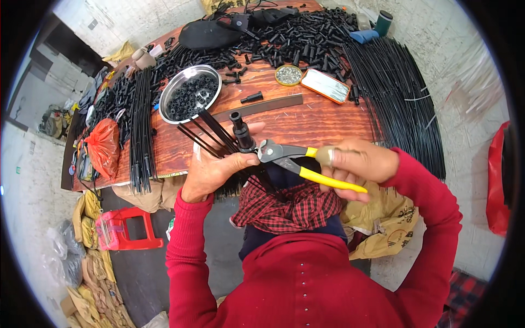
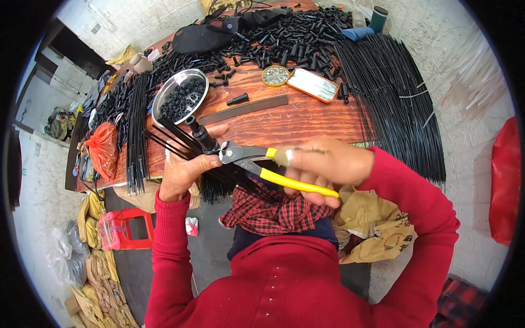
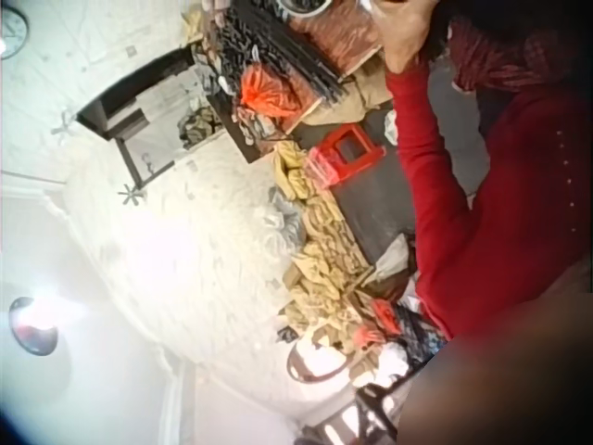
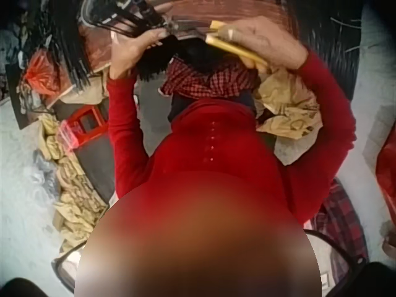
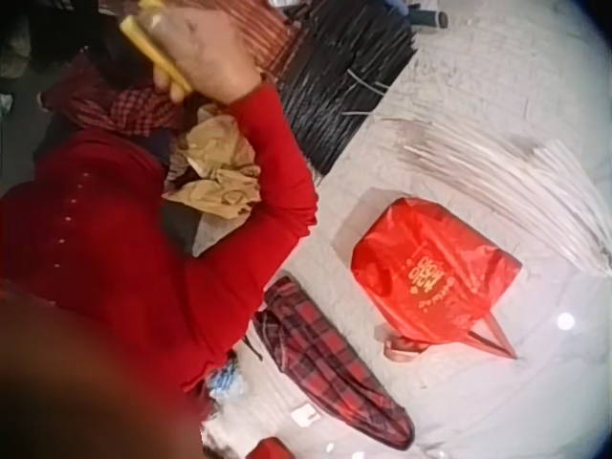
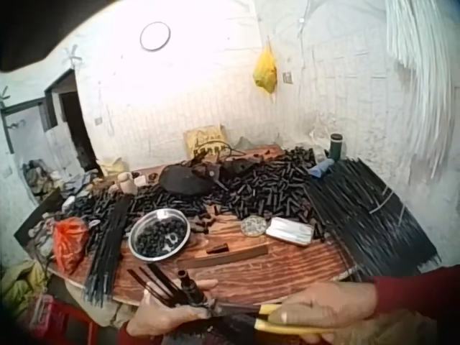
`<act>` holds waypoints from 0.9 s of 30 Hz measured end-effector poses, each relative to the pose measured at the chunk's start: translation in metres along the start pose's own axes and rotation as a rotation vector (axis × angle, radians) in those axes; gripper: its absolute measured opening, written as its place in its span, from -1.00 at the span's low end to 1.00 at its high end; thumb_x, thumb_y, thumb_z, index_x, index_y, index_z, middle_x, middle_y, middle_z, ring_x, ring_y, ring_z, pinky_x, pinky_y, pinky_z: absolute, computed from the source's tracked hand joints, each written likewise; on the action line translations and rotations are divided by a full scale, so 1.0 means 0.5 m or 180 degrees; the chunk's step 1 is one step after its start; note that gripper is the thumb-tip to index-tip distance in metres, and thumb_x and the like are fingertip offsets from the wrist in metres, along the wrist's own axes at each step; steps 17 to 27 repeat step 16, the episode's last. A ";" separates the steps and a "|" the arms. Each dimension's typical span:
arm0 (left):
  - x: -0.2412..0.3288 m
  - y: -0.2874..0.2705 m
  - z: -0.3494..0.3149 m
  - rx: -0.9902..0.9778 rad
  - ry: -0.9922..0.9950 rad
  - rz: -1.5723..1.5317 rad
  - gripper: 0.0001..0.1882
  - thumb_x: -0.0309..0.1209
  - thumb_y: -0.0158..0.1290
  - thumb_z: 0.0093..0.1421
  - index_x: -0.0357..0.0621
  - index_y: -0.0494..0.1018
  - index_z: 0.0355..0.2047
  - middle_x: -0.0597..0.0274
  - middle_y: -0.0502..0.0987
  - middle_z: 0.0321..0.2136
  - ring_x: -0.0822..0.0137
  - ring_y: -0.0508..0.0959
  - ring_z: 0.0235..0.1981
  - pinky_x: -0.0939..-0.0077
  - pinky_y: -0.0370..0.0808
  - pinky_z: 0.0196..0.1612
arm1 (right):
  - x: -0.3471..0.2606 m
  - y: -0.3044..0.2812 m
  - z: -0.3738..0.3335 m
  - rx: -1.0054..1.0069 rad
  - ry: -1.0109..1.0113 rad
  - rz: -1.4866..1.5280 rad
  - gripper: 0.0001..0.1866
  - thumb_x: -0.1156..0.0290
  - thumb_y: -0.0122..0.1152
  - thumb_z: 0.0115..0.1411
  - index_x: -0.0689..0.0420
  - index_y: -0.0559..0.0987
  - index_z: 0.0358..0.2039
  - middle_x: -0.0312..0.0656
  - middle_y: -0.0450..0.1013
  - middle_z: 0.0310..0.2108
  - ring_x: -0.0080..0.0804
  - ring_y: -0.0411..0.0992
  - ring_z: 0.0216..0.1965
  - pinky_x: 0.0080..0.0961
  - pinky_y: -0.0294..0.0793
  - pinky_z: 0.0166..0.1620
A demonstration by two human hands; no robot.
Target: Assembling a bundle of black rods into a circular head component and securing them using hand tools.
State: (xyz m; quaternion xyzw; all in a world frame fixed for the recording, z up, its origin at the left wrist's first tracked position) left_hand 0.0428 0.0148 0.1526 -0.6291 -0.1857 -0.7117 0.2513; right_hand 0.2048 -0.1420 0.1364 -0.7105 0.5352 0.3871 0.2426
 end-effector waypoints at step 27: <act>-0.003 0.001 0.011 0.0183 0.0084 0.0200 -0.64 -0.53 0.31 0.11 -0.28 0.59 -0.06 0.25 0.65 -0.30 0.44 0.61 -0.30 0.51 0.56 -0.16 | -0.084 -0.006 -0.074 0.2450 -0.2256 -0.3655 -0.51 0.15 0.37 0.14 0.21 0.52 -0.03 -0.10 0.52 -0.45 -0.28 0.58 -0.44 -0.35 0.53 -0.35</act>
Point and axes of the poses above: each hand's wrist, its own z-axis towards the middle knuckle, its own y-axis out of the palm, x = y × z, the point moved 8 cm from there along z, towards the middle knuckle
